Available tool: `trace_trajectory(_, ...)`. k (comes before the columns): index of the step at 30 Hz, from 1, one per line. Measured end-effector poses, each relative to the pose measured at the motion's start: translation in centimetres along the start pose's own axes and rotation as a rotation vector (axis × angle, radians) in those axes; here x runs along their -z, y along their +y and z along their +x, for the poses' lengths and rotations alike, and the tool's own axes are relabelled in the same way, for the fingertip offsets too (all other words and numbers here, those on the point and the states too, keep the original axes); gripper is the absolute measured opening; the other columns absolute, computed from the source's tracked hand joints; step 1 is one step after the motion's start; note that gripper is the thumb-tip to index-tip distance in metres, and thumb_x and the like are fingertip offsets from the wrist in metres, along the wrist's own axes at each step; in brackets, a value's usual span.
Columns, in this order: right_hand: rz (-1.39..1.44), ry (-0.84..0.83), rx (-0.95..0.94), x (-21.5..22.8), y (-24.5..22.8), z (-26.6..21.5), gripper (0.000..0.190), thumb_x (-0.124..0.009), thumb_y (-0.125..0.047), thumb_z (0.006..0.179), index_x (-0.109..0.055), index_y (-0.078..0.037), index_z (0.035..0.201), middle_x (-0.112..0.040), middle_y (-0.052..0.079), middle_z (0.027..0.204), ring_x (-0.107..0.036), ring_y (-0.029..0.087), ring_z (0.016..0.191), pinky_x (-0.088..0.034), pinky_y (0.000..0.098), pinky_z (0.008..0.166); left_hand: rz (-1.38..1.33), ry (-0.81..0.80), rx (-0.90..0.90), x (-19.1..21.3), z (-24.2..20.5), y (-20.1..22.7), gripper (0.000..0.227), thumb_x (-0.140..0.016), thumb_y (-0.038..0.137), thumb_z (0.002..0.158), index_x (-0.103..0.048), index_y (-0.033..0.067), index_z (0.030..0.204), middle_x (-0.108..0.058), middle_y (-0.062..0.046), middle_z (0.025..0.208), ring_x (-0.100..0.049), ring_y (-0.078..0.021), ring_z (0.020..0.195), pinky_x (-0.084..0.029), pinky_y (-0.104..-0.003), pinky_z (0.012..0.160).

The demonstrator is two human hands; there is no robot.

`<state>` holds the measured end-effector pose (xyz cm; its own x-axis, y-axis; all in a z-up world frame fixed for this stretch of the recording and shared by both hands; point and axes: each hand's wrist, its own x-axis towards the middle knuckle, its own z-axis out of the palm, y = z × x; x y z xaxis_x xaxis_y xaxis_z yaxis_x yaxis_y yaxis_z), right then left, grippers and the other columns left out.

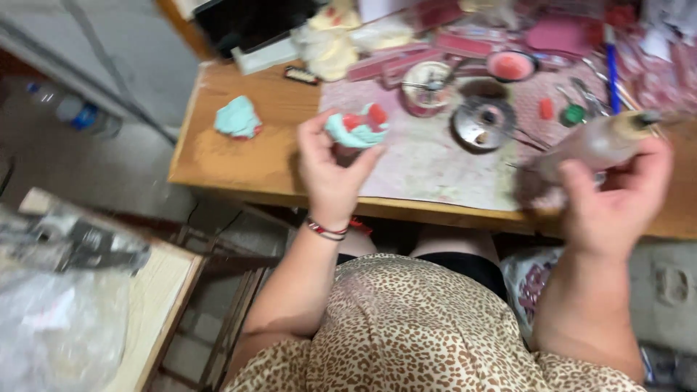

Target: The person shapes a small piece of red material and attaches it to a light blue dental mold. They then apply a liquid from a bottle onto the mold and use a metal tool to spread and smooth the material over the surface.

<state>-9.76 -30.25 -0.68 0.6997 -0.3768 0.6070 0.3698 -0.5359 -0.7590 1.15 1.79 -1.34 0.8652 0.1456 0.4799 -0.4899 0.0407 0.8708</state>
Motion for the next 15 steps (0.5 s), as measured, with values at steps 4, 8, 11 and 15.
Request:
trace_trajectory(4, -0.024, 0.076, 0.048, 10.2, 7.4, 0.6, 0.049, -0.066, 0.012, 0.115, -0.039, 0.007, 0.155, -0.050, 0.032, 0.150, -0.052, 0.040, 0.135, -0.043, 0.0468, 0.122, -0.273, -0.047, 0.055, -0.1, -0.1, -1.1, 0.071, -0.089, -0.001, 0.081, -0.044, 0.0060, 0.136, -0.066, -0.013, 0.120, -0.066, -0.0188, 0.108, -0.055, -0.030, 0.099)
trace_trajectory(8, -0.059, 0.133, -0.035, 15.9, 11.8, -0.4, 0.052, -0.069, 0.010, 0.113, -0.039, 0.000, 0.154, -0.049, 0.028, 0.151, -0.051, 0.033, 0.136, -0.041, 0.0417, 0.122, -0.472, -0.077, 0.135, -0.5, 0.0, -0.3, 0.067, -0.080, -0.013, 0.082, -0.045, 0.0100, 0.134, -0.066, -0.014, 0.118, -0.070, -0.0236, 0.110, -0.058, -0.037, 0.104)
trace_trajectory(11, -0.140, 0.132, -0.232, 16.5, 12.9, -0.6, 0.040, -0.072, 0.000, 0.111, -0.048, -0.010, 0.141, -0.058, 0.009, 0.133, -0.053, 0.014, 0.115, -0.045, 0.0282, 0.106, -0.545, -0.065, 0.104, 0.3, 0.3, -0.1, 0.066, -0.080, -0.011, 0.082, -0.046, 0.0099, 0.134, -0.070, -0.015, 0.109, -0.069, -0.0226, 0.104, -0.057, -0.045, 0.108)
trace_trajectory(15, -0.049, -0.003, -0.123, 16.4, 14.4, -1.2, 0.046, -0.060, -0.012, 0.116, -0.043, -0.003, 0.157, -0.048, 0.020, 0.156, -0.048, 0.031, 0.145, -0.038, 0.0465, 0.131, -0.635, -0.031, 0.051, 2.7, 1.1, 0.3, 0.062, -0.079, -0.009, 0.087, -0.047, 0.0121, 0.135, -0.072, -0.014, 0.109, -0.069, -0.0226, 0.101, -0.049, -0.051, 0.116)
